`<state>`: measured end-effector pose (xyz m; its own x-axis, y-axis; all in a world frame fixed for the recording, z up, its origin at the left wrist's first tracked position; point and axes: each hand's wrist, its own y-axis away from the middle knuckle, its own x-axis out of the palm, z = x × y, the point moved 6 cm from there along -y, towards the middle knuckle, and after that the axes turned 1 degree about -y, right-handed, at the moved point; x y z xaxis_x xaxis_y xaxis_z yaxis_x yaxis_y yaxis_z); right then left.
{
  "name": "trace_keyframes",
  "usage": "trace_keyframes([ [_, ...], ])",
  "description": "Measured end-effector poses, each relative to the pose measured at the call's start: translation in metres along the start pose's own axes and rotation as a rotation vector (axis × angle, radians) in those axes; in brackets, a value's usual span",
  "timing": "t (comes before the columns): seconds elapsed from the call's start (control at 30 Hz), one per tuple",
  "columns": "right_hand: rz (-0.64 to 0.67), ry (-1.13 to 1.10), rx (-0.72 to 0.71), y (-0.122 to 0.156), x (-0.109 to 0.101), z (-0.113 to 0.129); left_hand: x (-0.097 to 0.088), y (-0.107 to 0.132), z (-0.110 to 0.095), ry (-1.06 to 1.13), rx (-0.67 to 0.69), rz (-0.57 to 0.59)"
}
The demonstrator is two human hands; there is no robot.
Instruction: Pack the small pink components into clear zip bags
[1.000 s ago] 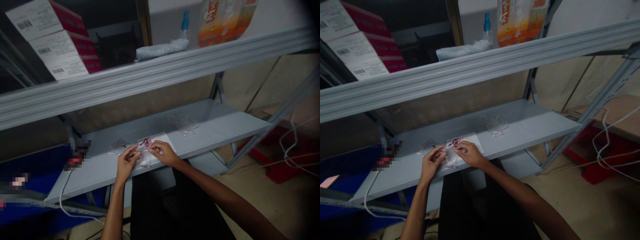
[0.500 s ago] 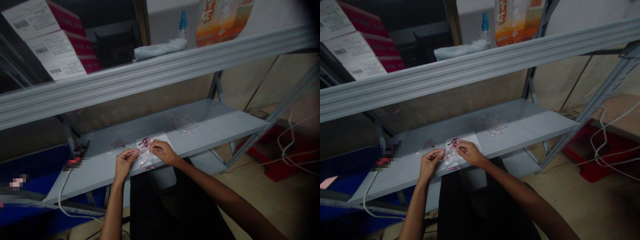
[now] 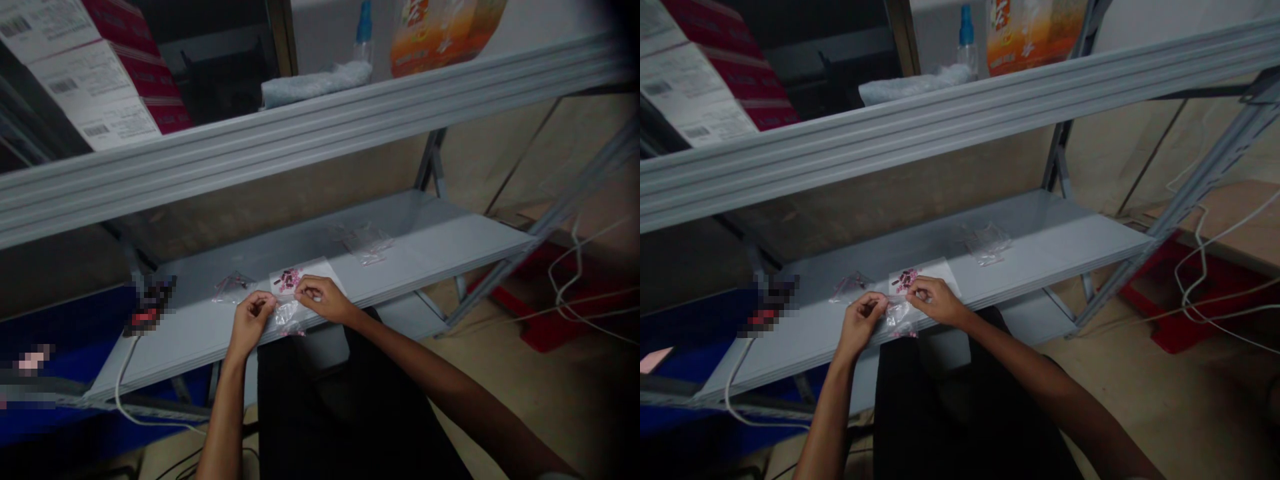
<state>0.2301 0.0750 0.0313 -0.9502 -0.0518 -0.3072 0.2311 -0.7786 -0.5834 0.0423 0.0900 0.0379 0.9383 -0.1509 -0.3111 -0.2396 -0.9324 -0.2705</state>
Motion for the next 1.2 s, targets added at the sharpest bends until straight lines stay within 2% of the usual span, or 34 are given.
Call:
trace_keyframes([
  [0.17, -0.013, -0.008, -0.035, 0.001, -0.003, 0.004, 0.004, 0.000, -0.004, -0.016, 0.009, 0.031],
  [0.43, 0.040, 0.061, -0.039, 0.002, 0.003, 0.007, 0.002, 0.003, -0.006, -0.051, 0.044, 0.001],
  [0.6, 0.025, 0.102, -0.124, 0.002, 0.002, 0.014, 0.006, 0.003, -0.009, -0.076, 0.056, 0.046],
  [0.77, 0.089, 0.161, -0.191, 0.004, 0.008, 0.017, 0.013, 0.003, -0.008, -0.072, 0.023, 0.124],
  [1.03, 0.115, 0.222, -0.188, 0.004, 0.012, 0.022, 0.012, 0.003, -0.004, -0.071, 0.033, 0.104],
  [1.2, 0.142, 0.226, -0.187, 0.005, 0.013, 0.021, 0.016, 0.004, -0.005, -0.097, 0.038, 0.154],
])
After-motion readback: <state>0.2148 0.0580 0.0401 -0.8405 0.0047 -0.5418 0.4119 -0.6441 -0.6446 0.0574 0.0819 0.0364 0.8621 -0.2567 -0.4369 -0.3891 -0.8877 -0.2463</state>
